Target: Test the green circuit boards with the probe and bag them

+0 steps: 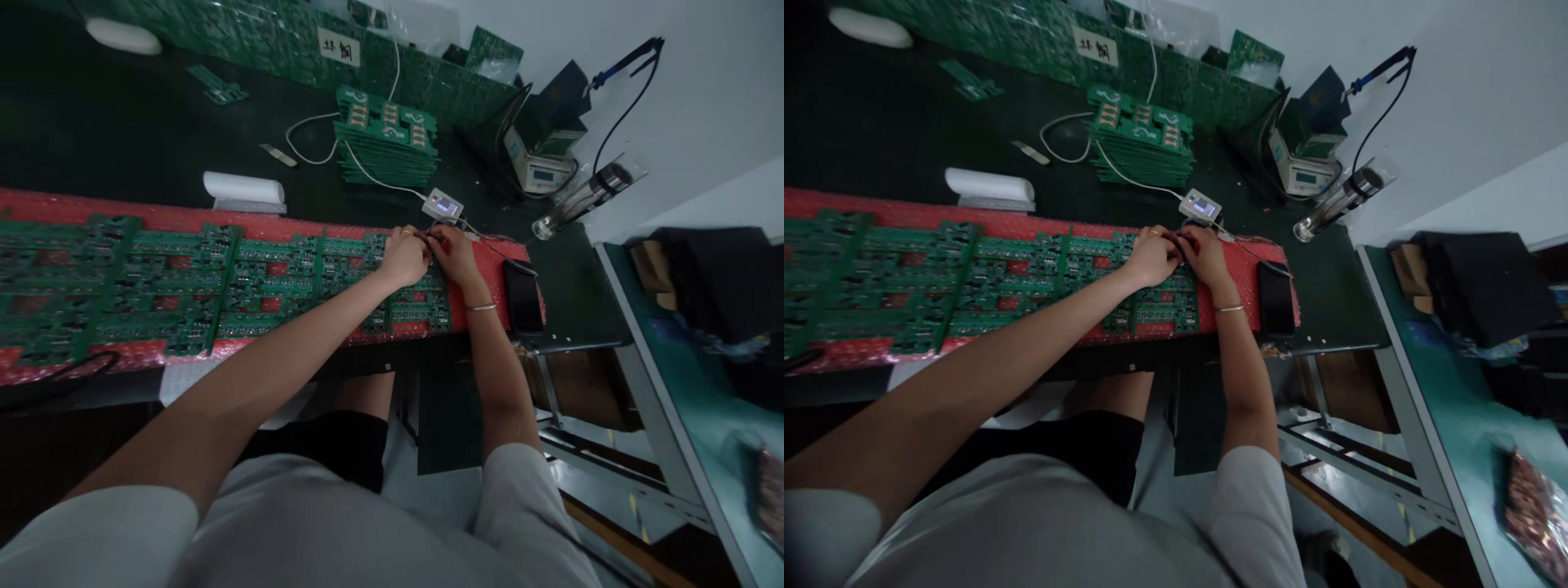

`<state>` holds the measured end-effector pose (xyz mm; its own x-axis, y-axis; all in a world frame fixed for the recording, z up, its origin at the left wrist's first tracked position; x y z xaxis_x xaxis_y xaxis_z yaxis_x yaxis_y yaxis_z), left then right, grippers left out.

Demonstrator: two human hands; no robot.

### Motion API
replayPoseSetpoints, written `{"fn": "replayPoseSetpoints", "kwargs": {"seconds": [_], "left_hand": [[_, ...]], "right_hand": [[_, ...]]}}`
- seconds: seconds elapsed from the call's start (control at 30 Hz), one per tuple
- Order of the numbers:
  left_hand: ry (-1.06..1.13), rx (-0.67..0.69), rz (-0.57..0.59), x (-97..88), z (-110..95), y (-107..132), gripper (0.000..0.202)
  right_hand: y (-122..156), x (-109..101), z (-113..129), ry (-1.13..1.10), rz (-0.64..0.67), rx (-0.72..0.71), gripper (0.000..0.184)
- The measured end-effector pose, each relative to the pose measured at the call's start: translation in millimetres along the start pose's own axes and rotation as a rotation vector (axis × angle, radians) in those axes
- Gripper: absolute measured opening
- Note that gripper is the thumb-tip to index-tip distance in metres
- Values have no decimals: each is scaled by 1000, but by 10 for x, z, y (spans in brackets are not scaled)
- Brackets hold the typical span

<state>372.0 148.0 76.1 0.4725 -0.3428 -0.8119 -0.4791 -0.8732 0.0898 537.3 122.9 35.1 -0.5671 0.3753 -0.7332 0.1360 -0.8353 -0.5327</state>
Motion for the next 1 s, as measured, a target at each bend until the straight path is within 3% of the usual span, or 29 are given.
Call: {"fn": "replayPoseSetpoints", "kwargs": {"seconds": [0.13,0.37,0.5,0.57,0.67,0.77,0.87,1.0], "left_hand": [[-61,53,-50,-13,21,49,24],[-145,380,25,-53,226,234,35],[-178,375,38,-72,284,282,36],[-175,370,55,-85,280,285,38],[-168,354,85,-98,240,268,38],[-192,307,120,-100,188,248,38],[-166,272,154,-154,202,319,43],[-17,327,42,-461,455,734,52]], "right_hand": [[8,-1,-19,-29,3,-9,26],[-35,-4,20,-4,38,50,29],[10,-230,217,-36,-63,82,34],[148,-395,397,-55,-123,116,33],[477,-541,693,-99,-110,131,33],[781,-512,886,-115,-64,123,36],[918,-420,932,-102,-46,134,39],[915,-372,916,-86,-51,115,38]]}}
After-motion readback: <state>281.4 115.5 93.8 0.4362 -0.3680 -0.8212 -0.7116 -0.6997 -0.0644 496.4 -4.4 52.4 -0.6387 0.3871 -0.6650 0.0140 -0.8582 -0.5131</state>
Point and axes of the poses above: each hand's wrist, its own y-axis away from the middle knuckle, its own x-axis out of the palm, z = x × y, the point moved 1 cm from there along -y, towards the middle knuckle, and after that the axes turned 11 degrees about -x, right-handed, at the moved point
